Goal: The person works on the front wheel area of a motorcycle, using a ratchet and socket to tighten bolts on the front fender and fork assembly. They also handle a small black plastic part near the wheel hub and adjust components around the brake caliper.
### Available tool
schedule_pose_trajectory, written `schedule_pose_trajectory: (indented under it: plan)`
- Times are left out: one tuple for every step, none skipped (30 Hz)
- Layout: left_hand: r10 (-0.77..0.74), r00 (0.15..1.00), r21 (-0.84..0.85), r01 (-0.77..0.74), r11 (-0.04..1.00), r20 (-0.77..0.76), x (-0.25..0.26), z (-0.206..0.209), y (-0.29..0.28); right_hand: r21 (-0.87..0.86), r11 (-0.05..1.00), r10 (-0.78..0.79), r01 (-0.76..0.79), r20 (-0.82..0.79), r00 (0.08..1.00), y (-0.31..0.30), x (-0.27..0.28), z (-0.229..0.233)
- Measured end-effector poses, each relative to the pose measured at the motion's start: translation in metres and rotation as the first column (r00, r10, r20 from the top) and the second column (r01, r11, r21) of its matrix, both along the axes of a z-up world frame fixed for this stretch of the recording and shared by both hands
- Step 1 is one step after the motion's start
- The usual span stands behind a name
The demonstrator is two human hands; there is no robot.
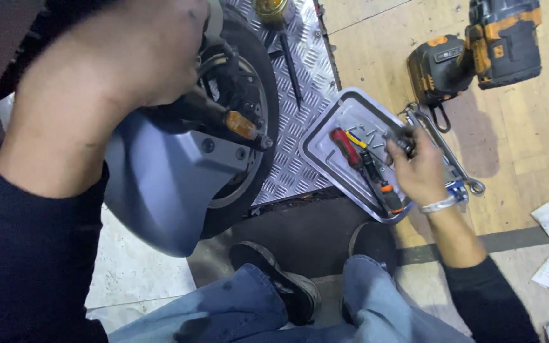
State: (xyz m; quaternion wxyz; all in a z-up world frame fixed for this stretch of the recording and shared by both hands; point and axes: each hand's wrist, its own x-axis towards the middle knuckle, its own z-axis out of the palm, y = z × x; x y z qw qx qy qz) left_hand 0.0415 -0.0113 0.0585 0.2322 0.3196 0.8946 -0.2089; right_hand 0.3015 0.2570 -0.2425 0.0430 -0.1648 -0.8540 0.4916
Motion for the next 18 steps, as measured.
schedule_pose_trajectory:
  plan:
    - [0.000,1.000,-0.004,0.000,1.000,0.001,0.002,0.003,0.001,-0.004,1.000,0.000,0.000,0.001,1.000,-0.005,-0.013,0.036]
    - [0.032,0.999,0.004,-0.032,0.999,0.018,0.005,0.006,0.003,-0.006,0.997,0.073,-0.075,-0.130,0.989,-0.010,-0.026,0.073]
    - [0.063,0.997,0.014,-0.064,0.998,0.033,0.007,0.009,0.005,0.006,0.989,0.144,-0.148,-0.261,0.954,-0.013,-0.040,0.110]
    - [0.063,0.998,0.015,-0.064,0.998,0.030,0.003,0.003,0.002,0.007,0.989,0.144,-0.148,-0.264,0.954,-0.017,-0.053,0.127]
    - [0.007,1.000,-0.003,-0.007,1.000,-0.003,-0.001,-0.002,-0.001,0.071,0.977,0.214,-0.202,-0.408,0.888,-0.021,-0.066,0.143]
    - [-0.049,0.998,-0.022,0.049,0.999,-0.034,-0.004,-0.007,-0.005,0.143,0.959,0.284,-0.246,-0.535,0.795,-0.025,-0.078,0.160]
    - [-0.049,0.998,-0.023,0.048,0.999,-0.038,-0.004,-0.007,-0.004,0.143,0.959,0.284,-0.246,-0.539,0.793,-0.029,-0.087,0.170]
    - [-0.010,1.000,0.043,0.011,0.999,-0.012,-0.003,-0.006,-0.003,0.143,0.947,0.317,-0.287,-0.559,0.766,-0.034,-0.096,0.180]
    - [0.027,0.999,0.107,-0.029,0.994,0.018,-0.003,-0.006,-0.002,0.142,0.934,0.348,-0.328,-0.578,0.738,-0.038,-0.104,0.189]
    - [0.028,0.999,0.105,-0.029,0.994,0.015,-0.001,-0.003,0.000,0.141,0.934,0.347,-0.329,-0.581,0.736,-0.041,-0.106,0.192]
    - [0.060,0.998,0.072,-0.062,0.995,0.025,0.000,0.000,0.003,0.130,0.933,0.345,-0.335,-0.582,0.736,-0.043,-0.108,0.195]
    - [0.093,0.995,0.039,-0.094,0.995,0.034,0.002,0.002,0.006,0.119,0.932,0.344,-0.341,-0.584,0.735,-0.045,-0.111,0.197]
    - [0.096,0.995,0.039,-0.098,0.994,0.033,0.000,-0.002,0.002,0.120,0.931,0.346,-0.344,-0.585,0.733,-0.046,-0.111,0.197]
    - [0.049,0.999,0.102,-0.051,0.994,0.022,-0.001,-0.006,-0.002,0.100,0.930,0.343,-0.353,-0.581,0.738,-0.048,-0.111,0.197]
    - [0.001,1.000,0.163,-0.003,0.987,0.011,-0.002,-0.011,-0.005,0.079,0.930,0.338,-0.360,-0.575,0.745,-0.049,-0.111,0.197]
    - [0.002,1.000,0.162,-0.004,0.987,0.013,-0.002,-0.011,-0.004,0.078,0.929,0.338,-0.361,-0.574,0.746,-0.049,-0.111,0.195]
    - [-0.005,1.000,0.111,0.003,0.994,0.015,-0.002,-0.010,-0.003,0.091,0.927,0.347,-0.363,-0.577,0.740,-0.048,-0.112,0.194]
    - [-0.011,1.000,0.061,0.010,0.998,0.017,-0.002,-0.008,-0.002,0.104,0.925,0.355,-0.365,-0.579,0.734,-0.048,-0.113,0.194]
